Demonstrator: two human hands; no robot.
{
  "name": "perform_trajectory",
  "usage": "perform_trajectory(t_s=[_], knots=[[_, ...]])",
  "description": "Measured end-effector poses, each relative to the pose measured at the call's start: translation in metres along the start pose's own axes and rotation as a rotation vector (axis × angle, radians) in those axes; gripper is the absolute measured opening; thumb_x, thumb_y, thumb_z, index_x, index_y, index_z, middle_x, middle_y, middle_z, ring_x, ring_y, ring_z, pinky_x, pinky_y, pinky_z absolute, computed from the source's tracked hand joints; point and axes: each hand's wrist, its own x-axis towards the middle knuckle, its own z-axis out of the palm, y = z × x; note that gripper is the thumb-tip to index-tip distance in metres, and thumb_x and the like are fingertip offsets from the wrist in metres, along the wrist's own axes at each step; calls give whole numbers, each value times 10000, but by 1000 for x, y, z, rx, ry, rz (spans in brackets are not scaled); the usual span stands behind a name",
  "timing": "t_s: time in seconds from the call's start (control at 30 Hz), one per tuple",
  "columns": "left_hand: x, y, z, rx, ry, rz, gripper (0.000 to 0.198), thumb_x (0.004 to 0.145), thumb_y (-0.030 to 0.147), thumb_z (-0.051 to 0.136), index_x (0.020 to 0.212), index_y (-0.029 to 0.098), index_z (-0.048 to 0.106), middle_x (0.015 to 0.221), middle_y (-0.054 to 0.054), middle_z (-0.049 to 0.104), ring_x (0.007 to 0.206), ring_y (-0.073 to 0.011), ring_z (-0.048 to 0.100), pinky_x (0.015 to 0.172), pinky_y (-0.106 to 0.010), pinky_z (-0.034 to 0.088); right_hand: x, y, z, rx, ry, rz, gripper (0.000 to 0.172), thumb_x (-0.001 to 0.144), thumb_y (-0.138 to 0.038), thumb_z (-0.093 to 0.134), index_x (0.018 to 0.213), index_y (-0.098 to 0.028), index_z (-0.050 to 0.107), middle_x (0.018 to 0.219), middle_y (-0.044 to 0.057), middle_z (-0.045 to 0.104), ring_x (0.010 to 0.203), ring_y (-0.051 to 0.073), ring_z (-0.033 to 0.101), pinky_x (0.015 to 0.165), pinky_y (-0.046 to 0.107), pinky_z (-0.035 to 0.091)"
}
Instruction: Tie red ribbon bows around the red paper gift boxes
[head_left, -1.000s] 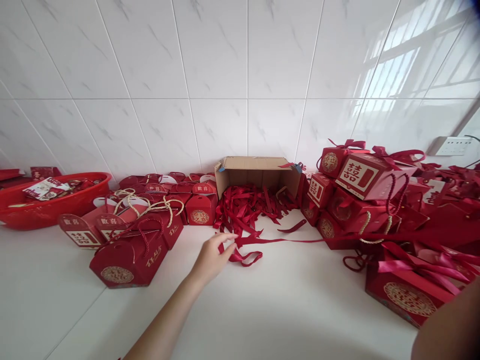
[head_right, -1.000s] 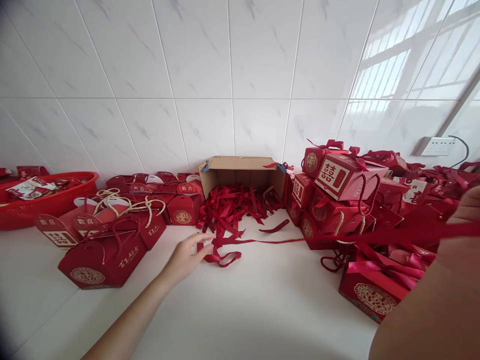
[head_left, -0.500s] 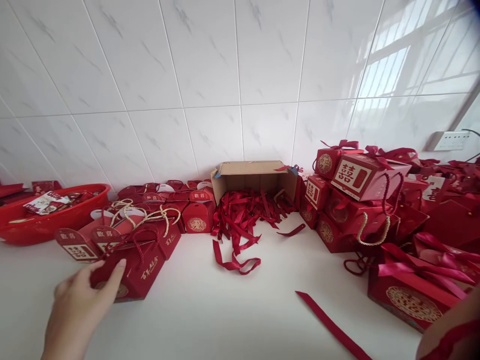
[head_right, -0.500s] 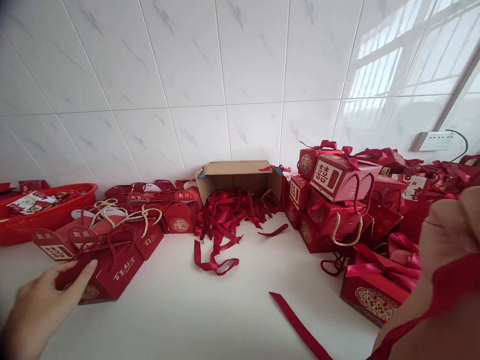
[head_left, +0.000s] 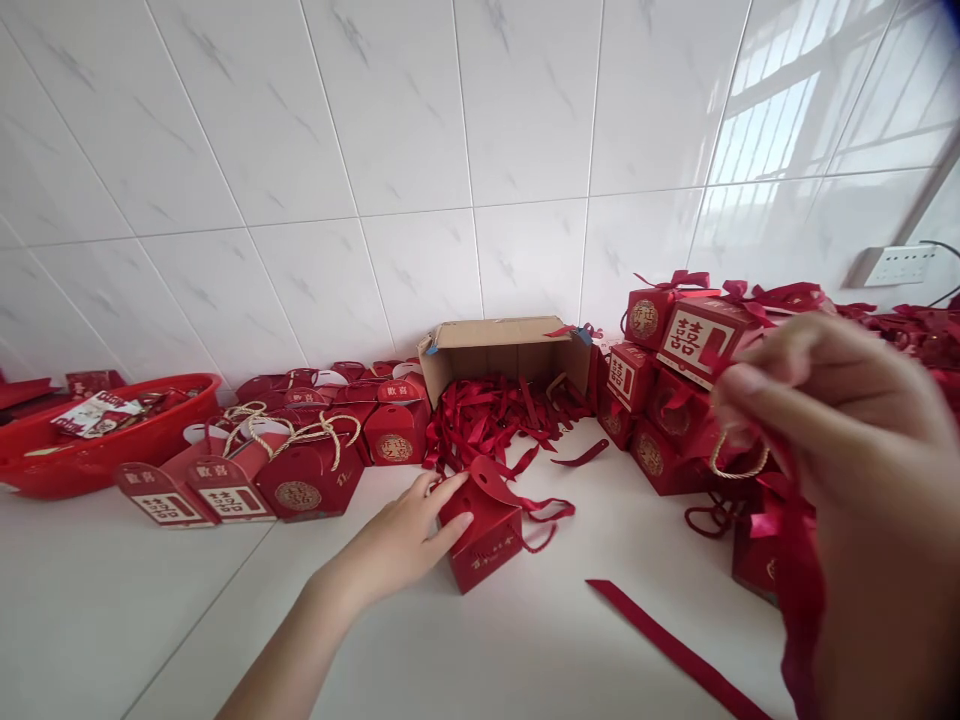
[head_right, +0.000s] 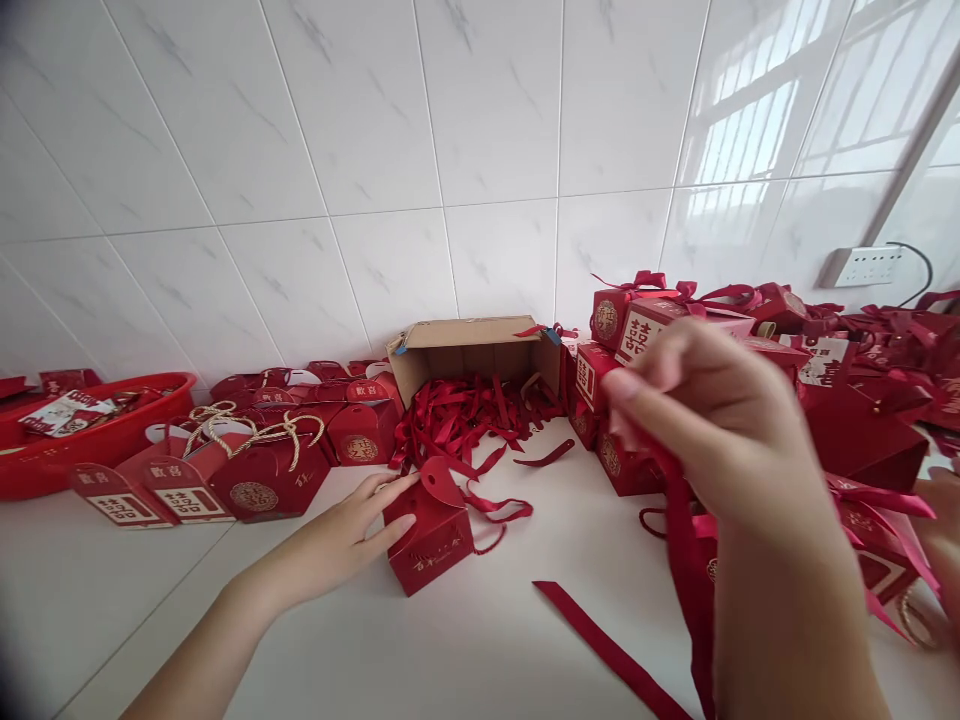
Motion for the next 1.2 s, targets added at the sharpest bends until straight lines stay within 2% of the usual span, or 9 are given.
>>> perform_trajectory(t_s=[0.1,0.13,0.23,0.33,0.53,0.73,0.87,1.07,1.2], knots=[[17,19,-19,94,-116,80,537,858,523,448,1362,340,483,1395,-91,490,1157,-320,576,853,-361,491,10,14,8,-136,-547,230,332,760,-299,729,689,-208,418,570,-74,382,477,62,343,421,191,275],[22,24,-24,114,-148,110,515,845,495,473,1331,331,522,1353,-86,532,1101,-310,609,808,-336,498,13,20,12,-166,-685,291,340,793,-336,692,702,-210,389,581,-79,350,491,63,330,440,192,274],[35,34,-29,153,-204,162,481,799,435,538,1262,313,588,1237,-76,621,965,-292,661,684,-293,490,20,45,27,-241,-852,342,343,845,-405,607,720,-211,352,631,-68,349,553,78,359,503,210,307],[46,41,-22,135,-197,213,533,780,433,566,1296,299,554,1226,-81,631,973,-303,657,674,-297,487,22,69,41,-347,-933,367,317,855,-409,572,723,-207,367,651,-58,389,565,84,348,510,217,299],[55,41,-7,-23,-221,340,571,778,404,588,1335,298,515,1364,-65,541,1135,-294,593,837,-307,484,21,98,50,-416,-1067,502,251,848,-352,550,754,-209,366,670,-44,472,569,89,402,509,219,314],[54,41,-9,-64,-203,326,528,743,371,619,1266,312,583,1280,-61,603,1048,-293,636,728,-282,492,18,104,54,-282,-1155,578,221,865,-335,543,784,-208,381,605,-60,504,533,80,459,504,212,337],[54,44,-9,-34,-209,325,517,761,367,595,1275,313,571,1266,-60,606,1072,-298,619,743,-296,489,17,98,54,-191,-1236,608,224,891,-352,525,803,-211,375,573,-66,521,523,88,506,510,217,359],[55,46,-4,-85,-182,342,374,769,353,584,1128,281,662,1298,-63,573,1050,-293,620,735,-308,499,15,96,55,-170,-1221,639,250,882,-379,544,801,-212,377,571,-62,535,526,92,516,505,219,342],[55,50,-2,-142,-117,394,239,804,317,552,970,259,714,1317,-53,562,1184,-300,536,897,-360,467,11,101,60,-217,-1154,647,227,861,-361,568,805,-201,416,611,-45,566,534,80,475,506,213,323]])
